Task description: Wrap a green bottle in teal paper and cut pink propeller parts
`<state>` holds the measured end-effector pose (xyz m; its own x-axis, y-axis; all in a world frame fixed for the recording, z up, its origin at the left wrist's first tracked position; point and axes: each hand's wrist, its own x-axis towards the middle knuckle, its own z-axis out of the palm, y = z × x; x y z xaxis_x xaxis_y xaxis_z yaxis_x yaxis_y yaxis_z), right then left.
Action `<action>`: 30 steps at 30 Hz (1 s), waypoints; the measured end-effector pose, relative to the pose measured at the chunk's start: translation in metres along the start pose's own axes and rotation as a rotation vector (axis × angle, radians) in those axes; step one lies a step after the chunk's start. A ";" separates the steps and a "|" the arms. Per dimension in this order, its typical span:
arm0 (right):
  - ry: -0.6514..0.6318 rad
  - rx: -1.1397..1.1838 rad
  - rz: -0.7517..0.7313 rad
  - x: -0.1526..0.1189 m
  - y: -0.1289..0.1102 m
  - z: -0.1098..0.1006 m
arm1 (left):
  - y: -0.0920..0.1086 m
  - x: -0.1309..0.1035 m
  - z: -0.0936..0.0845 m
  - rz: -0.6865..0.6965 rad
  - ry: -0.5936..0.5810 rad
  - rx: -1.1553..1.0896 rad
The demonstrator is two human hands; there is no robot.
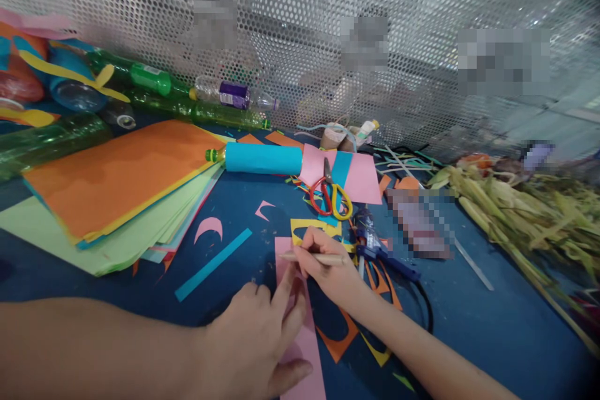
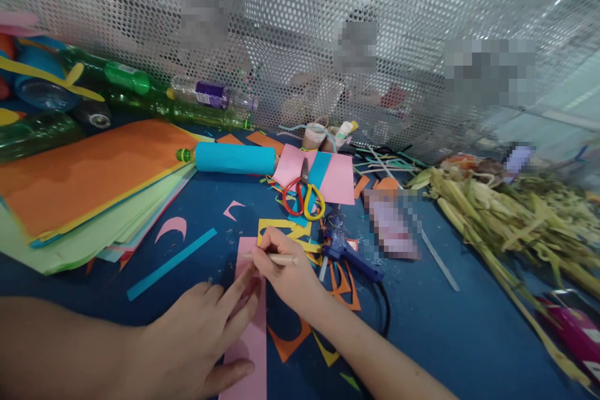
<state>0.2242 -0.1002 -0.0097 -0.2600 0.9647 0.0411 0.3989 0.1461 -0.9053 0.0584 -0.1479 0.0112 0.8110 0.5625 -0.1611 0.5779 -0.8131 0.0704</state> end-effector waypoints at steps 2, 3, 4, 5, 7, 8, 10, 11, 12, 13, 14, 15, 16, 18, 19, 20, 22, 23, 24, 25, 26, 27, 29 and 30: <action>-0.003 0.003 -0.001 0.000 -0.001 0.000 | 0.000 0.000 0.001 -0.002 0.011 0.008; -0.007 0.011 -0.001 -0.001 -0.001 0.000 | 0.000 0.000 0.002 -0.004 0.013 0.014; -0.007 0.025 -0.001 -0.001 -0.001 0.000 | 0.000 0.000 0.002 -0.006 0.011 0.020; 0.001 0.049 0.000 -0.002 -0.001 0.000 | 0.000 0.000 0.002 -0.007 0.008 0.024; 0.063 0.110 -0.002 -0.002 -0.002 -0.001 | 0.000 0.000 0.002 -0.005 0.002 0.028; 0.121 0.139 -0.005 -0.002 -0.003 -0.002 | 0.000 0.000 0.002 -0.002 0.000 0.028; 0.249 0.184 -0.008 -0.001 -0.004 -0.004 | -0.001 0.000 0.002 0.004 0.002 0.029; 0.297 0.191 -0.009 0.000 -0.003 -0.006 | -0.001 0.001 0.002 0.007 0.006 0.031; 0.327 0.194 -0.008 0.001 -0.003 -0.007 | -0.001 0.000 0.003 0.007 0.011 0.035; 0.340 0.199 -0.005 0.003 -0.002 -0.009 | -0.001 0.000 0.003 0.007 0.018 0.039; 0.341 0.207 0.000 0.004 0.000 -0.010 | -0.001 0.000 0.004 0.008 0.023 0.041; 0.342 0.223 0.006 0.006 0.001 -0.010 | -0.001 0.000 0.005 0.010 0.029 0.045; 0.346 0.253 0.013 0.008 0.002 -0.011 | 0.000 -0.001 0.006 0.011 0.034 0.047; 0.364 0.343 0.033 0.010 0.003 -0.012 | 0.001 -0.002 0.007 0.013 0.040 0.050; 0.372 0.386 0.043 0.010 0.002 -0.012 | 0.001 -0.002 0.007 0.016 0.041 0.050; 0.376 0.418 0.048 0.010 0.000 -0.011 | 0.001 -0.002 0.007 0.017 0.041 0.047; 0.368 0.433 0.028 0.005 -0.004 -0.011 | 0.001 -0.002 0.007 0.020 0.040 0.039; 0.365 0.419 -0.005 0.002 -0.007 -0.011 | 0.001 -0.002 0.007 0.022 0.039 0.036; 0.371 0.395 -0.051 -0.002 -0.010 -0.011 | 0.001 -0.002 0.008 0.022 0.041 0.036; 0.387 0.367 -0.104 -0.005 -0.012 -0.011 | 0.000 -0.003 0.008 0.025 0.044 0.038; 0.408 0.330 -0.157 -0.008 -0.015 -0.012 | 0.000 -0.003 0.008 0.028 0.049 0.043; 0.416 0.272 -0.194 -0.011 -0.017 -0.014 | 0.000 -0.003 0.009 0.034 0.053 0.048; 0.381 0.071 -0.229 -0.012 -0.020 -0.020 | 0.001 -0.004 0.010 0.038 0.061 0.058; 0.333 -0.071 -0.234 -0.011 -0.021 -0.024 | 0.001 -0.004 0.010 0.038 0.063 0.060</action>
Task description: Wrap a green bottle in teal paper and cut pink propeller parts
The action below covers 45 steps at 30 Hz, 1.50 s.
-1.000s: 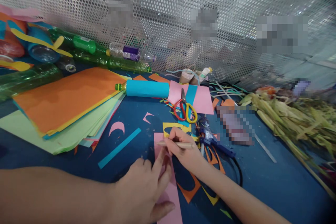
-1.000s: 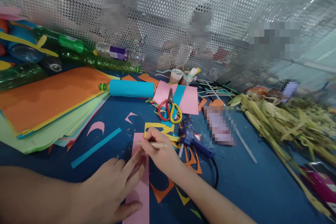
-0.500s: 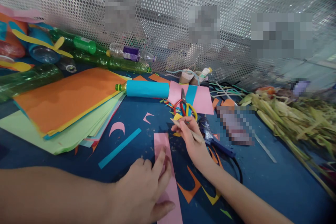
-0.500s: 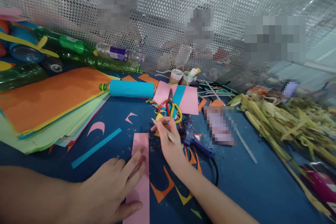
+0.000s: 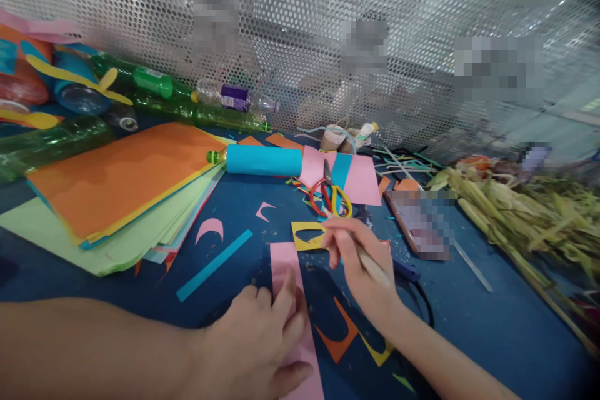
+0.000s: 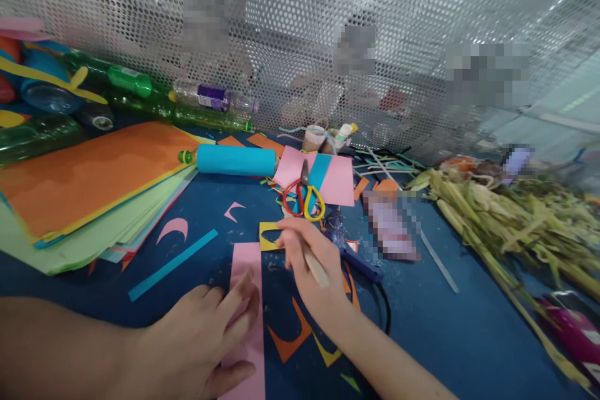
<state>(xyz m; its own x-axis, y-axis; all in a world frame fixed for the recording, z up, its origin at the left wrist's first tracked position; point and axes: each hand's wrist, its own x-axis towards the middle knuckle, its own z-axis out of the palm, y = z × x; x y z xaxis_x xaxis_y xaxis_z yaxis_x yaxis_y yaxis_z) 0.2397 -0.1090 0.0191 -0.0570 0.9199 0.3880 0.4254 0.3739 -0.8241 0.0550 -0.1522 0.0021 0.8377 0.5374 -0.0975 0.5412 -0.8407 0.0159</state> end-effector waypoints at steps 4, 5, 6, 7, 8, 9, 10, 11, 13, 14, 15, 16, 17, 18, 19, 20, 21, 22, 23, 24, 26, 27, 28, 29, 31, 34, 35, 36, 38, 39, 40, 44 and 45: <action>-0.241 -0.467 -0.120 0.013 0.003 -0.015 | 0.000 0.001 -0.001 -0.011 0.000 0.007; -0.294 -0.516 -0.123 0.015 0.005 -0.018 | 0.000 0.001 -0.001 -0.012 -0.004 0.007; -0.345 -0.540 -0.107 0.017 0.007 -0.021 | 0.000 0.001 -0.002 -0.013 -0.008 0.009; -0.394 -0.549 -0.081 0.017 0.009 -0.023 | 0.000 0.002 -0.003 -0.015 -0.013 0.009; -0.439 -0.549 -0.050 0.018 0.011 -0.024 | 0.000 0.002 -0.004 -0.013 -0.019 0.010; -0.464 -0.544 -0.027 0.018 0.014 -0.025 | 0.001 0.002 -0.004 -0.012 -0.021 0.012; -0.474 -0.535 -0.015 0.019 0.016 -0.026 | 0.001 0.002 -0.004 -0.010 -0.022 0.013; -0.474 -0.527 -0.017 0.020 0.018 -0.027 | 0.001 0.002 -0.004 -0.010 -0.022 0.014; -0.465 -0.512 -0.042 0.023 0.022 -0.028 | 0.001 0.001 -0.003 -0.015 -0.024 0.013; -0.468 -0.510 -0.055 0.024 0.024 -0.028 | 0.001 0.001 -0.003 -0.018 -0.025 0.011; -0.475 -0.515 -0.068 0.026 0.025 -0.029 | 0.001 0.001 -0.002 -0.021 -0.026 0.007; -0.486 -0.527 -0.080 0.028 0.026 -0.029 | 0.000 0.000 -0.001 -0.021 -0.026 0.004; -0.498 -0.542 -0.096 0.030 0.027 -0.030 | 0.000 0.000 -0.001 -0.021 -0.023 0.001; -0.516 -0.559 -0.116 0.031 0.028 -0.029 | 0.000 0.000 -0.001 -0.021 -0.018 0.001; -0.537 -0.575 -0.143 0.031 0.028 -0.029 | 0.000 0.000 -0.001 -0.021 -0.012 0.001; -0.552 -0.591 -0.165 0.032 0.027 -0.028 | 0.000 0.000 -0.001 -0.022 -0.008 0.002; -0.560 -0.603 -0.182 0.032 0.027 -0.027 | 0.000 0.000 -0.002 -0.021 -0.004 0.003; -0.561 -0.607 -0.191 0.032 0.025 -0.025 | 0.000 0.000 -0.002 -0.018 -0.001 0.005; -0.554 -0.595 -0.191 0.032 0.024 -0.024 | 0.000 0.001 -0.003 -0.015 0.001 0.008; -0.544 -0.574 -0.176 0.033 0.022 -0.023 | 0.000 0.001 -0.003 -0.012 0.005 0.012; -0.520 -0.507 -0.123 0.039 0.015 -0.024 | 0.000 0.002 -0.004 -0.007 0.011 0.014; -0.496 -0.478 -0.091 0.045 0.012 -0.026 | 0.000 0.002 -0.004 -0.005 0.014 0.013; -0.461 -0.457 -0.064 0.053 0.008 -0.029 | -0.001 0.002 -0.004 -0.003 0.017 0.009; -0.386 -0.435 -0.056 0.062 0.005 -0.033 | -0.001 0.003 -0.005 -0.002 0.020 0.005; -0.201 -0.471 -0.106 0.086 0.002 -0.044 | -0.001 0.002 -0.005 0.001 0.021 0.000; 0.055 -0.554 -0.206 0.125 0.010 -0.060 | 0.000 0.002 -0.006 -0.001 0.011 0.000; 0.137 -0.605 -0.230 0.137 0.017 -0.066 | 0.000 0.001 -0.006 0.000 0.007 0.003; 0.236 -0.672 -0.238 0.147 0.024 -0.071 | 0.000 0.001 -0.006 -0.003 0.005 0.006; 0.391 -0.855 -0.187 0.162 0.043 -0.079 | 0.000 0.001 -0.005 -0.011 0.001 0.007; 0.406 -0.936 -0.120 0.166 0.053 -0.082 | 0.000 0.001 -0.005 -0.015 -0.001 0.005; 0.352 -0.996 -0.036 0.169 0.062 -0.085 | 0.000 0.001 -0.004 -0.019 -0.002 0.003; 0.250 -0.993 0.058 0.167 0.085 -0.090 | -0.001 0.001 -0.002 -0.013 0.001 -0.006; 0.258 -0.989 0.058 0.164 0.085 -0.089 | -0.001 0.001 -0.002 -0.012 0.002 -0.009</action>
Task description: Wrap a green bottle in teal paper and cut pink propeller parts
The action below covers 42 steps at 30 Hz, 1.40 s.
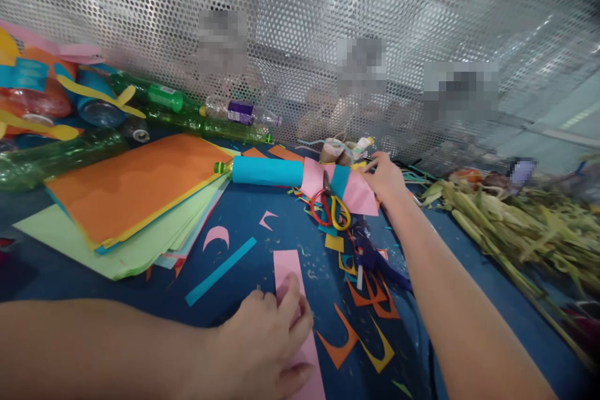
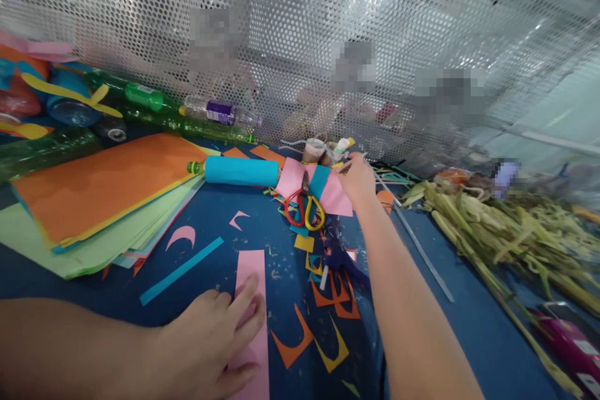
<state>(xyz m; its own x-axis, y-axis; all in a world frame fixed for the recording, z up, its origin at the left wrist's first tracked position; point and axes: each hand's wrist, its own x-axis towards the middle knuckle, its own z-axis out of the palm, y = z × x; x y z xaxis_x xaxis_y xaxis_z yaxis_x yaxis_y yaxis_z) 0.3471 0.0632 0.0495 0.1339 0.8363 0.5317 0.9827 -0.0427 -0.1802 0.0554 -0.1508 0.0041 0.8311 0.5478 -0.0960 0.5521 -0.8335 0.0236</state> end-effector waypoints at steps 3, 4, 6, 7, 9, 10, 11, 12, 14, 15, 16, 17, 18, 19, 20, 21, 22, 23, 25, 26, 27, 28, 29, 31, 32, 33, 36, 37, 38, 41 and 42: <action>0.075 0.107 -0.029 -0.012 -0.015 -0.010 | 0.000 0.000 0.000 0.001 0.011 -0.004; 0.099 0.201 -0.059 -0.018 -0.025 -0.015 | 0.000 0.000 0.000 -0.002 0.017 -0.003; 0.064 0.421 -0.103 -0.036 -0.047 -0.024 | 0.001 0.000 0.001 -0.007 0.020 -0.004; -0.030 0.579 -0.101 -0.048 -0.060 -0.027 | 0.001 0.000 0.001 -0.008 0.018 -0.009; -0.248 0.914 0.021 -0.076 -0.083 -0.032 | 0.001 0.000 0.003 -0.004 0.007 -0.025; -0.380 1.043 0.062 -0.092 -0.094 -0.034 | 0.001 -0.001 0.003 -0.001 0.005 -0.033; -0.480 1.144 0.080 -0.107 -0.102 -0.036 | 0.001 -0.001 0.004 0.000 0.006 -0.039; -0.551 1.223 0.084 -0.122 -0.110 -0.039 | 0.001 -0.001 0.004 0.000 0.009 -0.042; -0.665 1.269 0.089 -0.147 -0.118 -0.043 | 0.001 -0.001 0.004 -0.003 0.017 -0.040; -0.715 1.247 0.094 -0.157 -0.120 -0.045 | 0.000 -0.001 0.004 -0.004 0.022 -0.035; -0.729 1.220 0.109 -0.165 -0.120 -0.046 | 0.000 -0.001 0.003 -0.006 0.025 -0.030; -0.719 1.207 0.125 -0.171 -0.120 -0.045 | 0.000 -0.001 0.002 -0.005 0.027 -0.026; -0.708 1.204 0.141 -0.175 -0.118 -0.044 | 0.000 0.000 0.002 -0.002 0.028 -0.024; -0.691 1.204 0.153 -0.178 -0.116 -0.042 | 0.000 0.000 0.001 0.000 0.026 -0.022; -0.672 1.205 0.161 -0.180 -0.115 -0.039 | 0.000 0.000 0.001 0.002 0.022 -0.023; -0.661 1.204 0.163 -0.181 -0.113 -0.036 | 0.000 0.000 0.001 0.002 0.016 -0.024; -0.654 1.198 0.160 -0.182 -0.112 -0.033 | 0.000 0.000 0.001 0.002 0.010 -0.026; -0.651 1.191 0.151 -0.182 -0.112 -0.030 | 0.000 0.000 0.002 0.002 0.003 -0.028; -0.665 1.167 0.130 -0.183 -0.111 -0.026 | 0.001 0.000 0.003 -0.001 -0.010 -0.035; -0.675 1.156 0.123 -0.183 -0.111 -0.025 | 0.001 0.001 0.004 -0.003 -0.015 -0.039; -0.685 1.148 0.118 -0.183 -0.111 -0.024 | 0.001 0.001 0.004 -0.006 -0.019 -0.041; -0.694 1.139 0.115 -0.183 -0.112 -0.024 | 0.001 0.001 0.004 -0.007 -0.020 -0.041; -0.704 1.132 0.115 -0.183 -0.112 -0.024 | 0.001 0.001 0.004 -0.006 -0.018 -0.039; -0.717 1.122 0.113 -0.184 -0.112 -0.024 | 0.001 0.001 0.005 -0.004 -0.006 -0.031; -0.722 1.119 0.113 -0.184 -0.112 -0.024 | 0.001 0.001 0.005 -0.002 0.001 -0.025; -0.725 1.117 0.112 -0.184 -0.112 -0.023 | 0.002 0.001 0.005 -0.001 0.006 -0.020; -0.732 1.110 0.106 -0.185 -0.110 -0.022 | 0.002 0.001 0.006 -0.004 0.006 -0.008; -0.735 1.104 0.102 -0.186 -0.110 -0.021 | 0.002 0.001 0.006 -0.005 0.004 -0.007; -0.739 1.097 0.098 -0.186 -0.109 -0.020 | 0.002 0.002 0.006 -0.006 0.001 -0.005; -0.747 1.087 0.089 -0.187 -0.109 -0.019 | 0.001 0.001 0.006 -0.001 0.001 -0.003; -0.747 1.088 0.086 -0.187 -0.109 -0.018 | 0.001 0.001 0.006 0.001 0.003 -0.002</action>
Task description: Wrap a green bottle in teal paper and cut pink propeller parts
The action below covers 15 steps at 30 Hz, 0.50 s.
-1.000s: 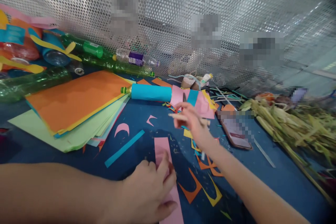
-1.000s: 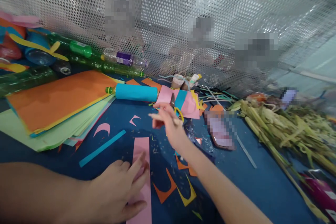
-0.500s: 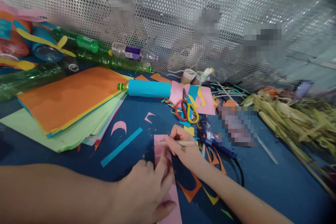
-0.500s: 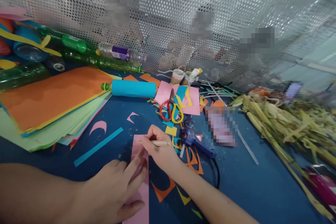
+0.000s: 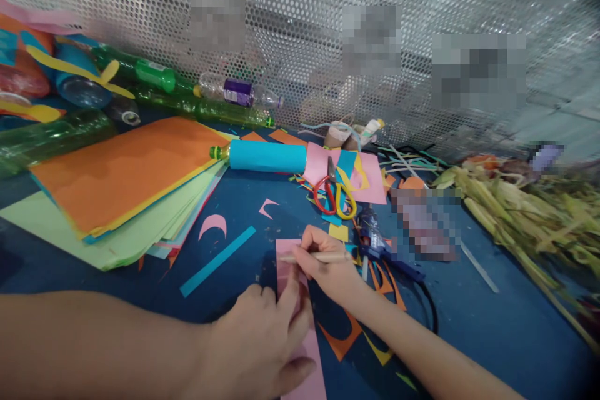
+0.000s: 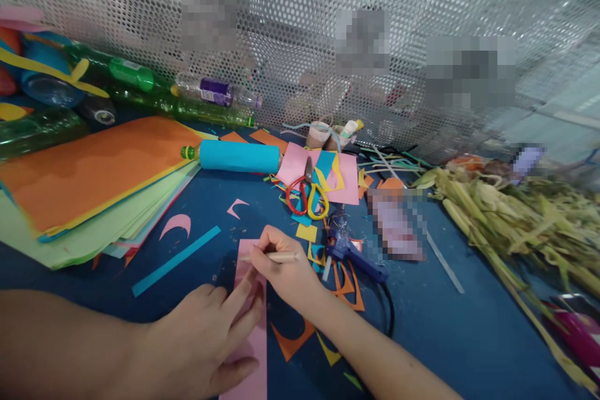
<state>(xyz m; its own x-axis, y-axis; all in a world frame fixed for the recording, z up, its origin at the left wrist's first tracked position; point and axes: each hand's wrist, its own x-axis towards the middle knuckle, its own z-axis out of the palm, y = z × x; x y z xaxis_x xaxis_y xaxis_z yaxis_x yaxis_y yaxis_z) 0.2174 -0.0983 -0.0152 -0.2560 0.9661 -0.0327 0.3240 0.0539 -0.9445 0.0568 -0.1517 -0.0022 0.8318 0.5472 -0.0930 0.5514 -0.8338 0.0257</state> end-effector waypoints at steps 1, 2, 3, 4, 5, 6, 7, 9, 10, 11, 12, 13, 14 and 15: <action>0.001 0.001 -0.003 0.000 0.000 0.000 | 0.000 0.000 0.000 0.001 0.004 0.002; 0.003 0.001 -0.007 0.000 0.000 0.001 | 0.000 0.000 0.000 0.000 0.008 0.005; 0.004 0.001 -0.010 0.000 0.001 0.001 | 0.000 0.000 -0.001 0.000 0.012 0.008; 0.003 0.000 -0.012 0.000 0.001 0.001 | 0.000 0.000 -0.001 0.001 0.015 0.010; 0.002 -0.002 -0.014 0.000 0.001 0.001 | 0.000 0.000 -0.001 0.002 0.018 0.012; 0.001 -0.007 -0.017 0.000 0.001 0.001 | 0.000 -0.001 -0.001 0.005 0.019 0.012; 0.002 -0.014 -0.022 0.000 0.000 0.001 | 0.001 -0.001 -0.001 0.007 0.018 0.012; 0.005 -0.039 -0.034 0.000 0.001 0.000 | 0.001 -0.001 -0.001 0.010 0.019 0.015; 0.006 -0.054 -0.040 0.000 0.000 0.000 | 0.001 -0.001 -0.001 0.010 0.019 0.017; 0.005 -0.067 -0.043 0.000 0.000 0.000 | 0.001 0.000 -0.001 0.010 0.020 0.019; 0.002 -0.075 -0.042 -0.001 0.000 0.000 | 0.001 0.000 -0.001 0.009 0.020 0.019; 0.000 -0.082 -0.038 -0.001 0.000 0.000 | 0.001 0.000 -0.001 0.009 0.021 0.019; -0.001 -0.091 -0.034 -0.001 0.000 0.000 | 0.000 0.001 -0.002 0.009 0.020 0.018; 0.002 -0.101 -0.030 -0.001 -0.001 0.000 | 0.000 0.001 -0.002 0.009 0.018 0.016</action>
<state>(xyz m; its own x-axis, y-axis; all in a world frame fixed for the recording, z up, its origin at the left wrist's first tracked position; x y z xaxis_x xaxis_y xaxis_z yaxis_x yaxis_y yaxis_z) 0.2177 -0.0994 -0.0142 -0.2648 0.9643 -0.0042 0.4062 0.1076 -0.9074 0.0577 -0.1507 -0.0001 0.8381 0.5404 -0.0746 0.5426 -0.8399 0.0103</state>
